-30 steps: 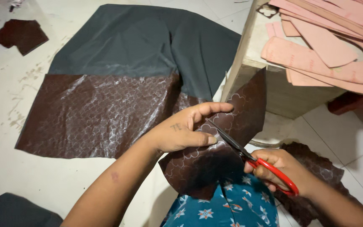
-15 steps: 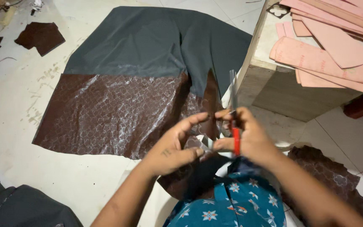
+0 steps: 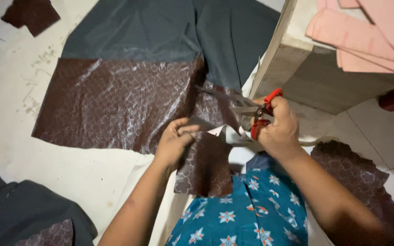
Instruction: The person uses red-handled scissors to cut a brown patterned fabric laid on a white surface. They trim the edges and cut the fabric into smaller pieces, occasionally repositioning the material to continue cutting.
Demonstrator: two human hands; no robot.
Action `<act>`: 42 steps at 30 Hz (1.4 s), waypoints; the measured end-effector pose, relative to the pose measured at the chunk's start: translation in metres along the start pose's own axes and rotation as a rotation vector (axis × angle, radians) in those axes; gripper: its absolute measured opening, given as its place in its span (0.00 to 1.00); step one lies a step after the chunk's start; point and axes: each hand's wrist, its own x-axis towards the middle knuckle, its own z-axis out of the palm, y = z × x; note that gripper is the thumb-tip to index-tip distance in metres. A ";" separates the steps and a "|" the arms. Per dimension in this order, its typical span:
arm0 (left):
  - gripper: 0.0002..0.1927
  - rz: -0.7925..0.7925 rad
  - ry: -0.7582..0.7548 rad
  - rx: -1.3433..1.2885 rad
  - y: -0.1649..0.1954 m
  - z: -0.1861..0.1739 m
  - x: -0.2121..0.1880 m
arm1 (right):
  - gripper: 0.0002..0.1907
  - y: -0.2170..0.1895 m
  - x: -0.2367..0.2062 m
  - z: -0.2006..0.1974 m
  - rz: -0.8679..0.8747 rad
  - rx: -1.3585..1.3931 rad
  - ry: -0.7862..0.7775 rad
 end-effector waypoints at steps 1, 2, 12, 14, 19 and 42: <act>0.28 -0.104 0.039 -0.106 -0.016 -0.012 0.007 | 0.21 0.002 -0.006 0.004 -0.062 0.055 -0.018; 0.27 -0.204 0.078 -0.212 -0.031 -0.022 0.013 | 0.20 0.003 -0.013 0.016 -0.041 0.052 -0.069; 0.33 -0.546 0.204 -0.553 -0.075 -0.037 -0.008 | 0.18 0.002 -0.104 0.118 0.488 0.285 -0.929; 0.25 -0.518 0.173 -0.443 -0.076 -0.033 -0.012 | 0.17 0.010 -0.106 0.116 0.519 0.304 -0.997; 0.12 -0.443 0.208 -0.015 -0.099 -0.030 -0.019 | 0.14 0.014 -0.112 0.104 0.569 0.243 -0.915; 0.19 0.761 -0.615 0.534 0.051 0.159 -0.080 | 0.25 0.037 -0.133 -0.151 0.563 -0.040 -0.060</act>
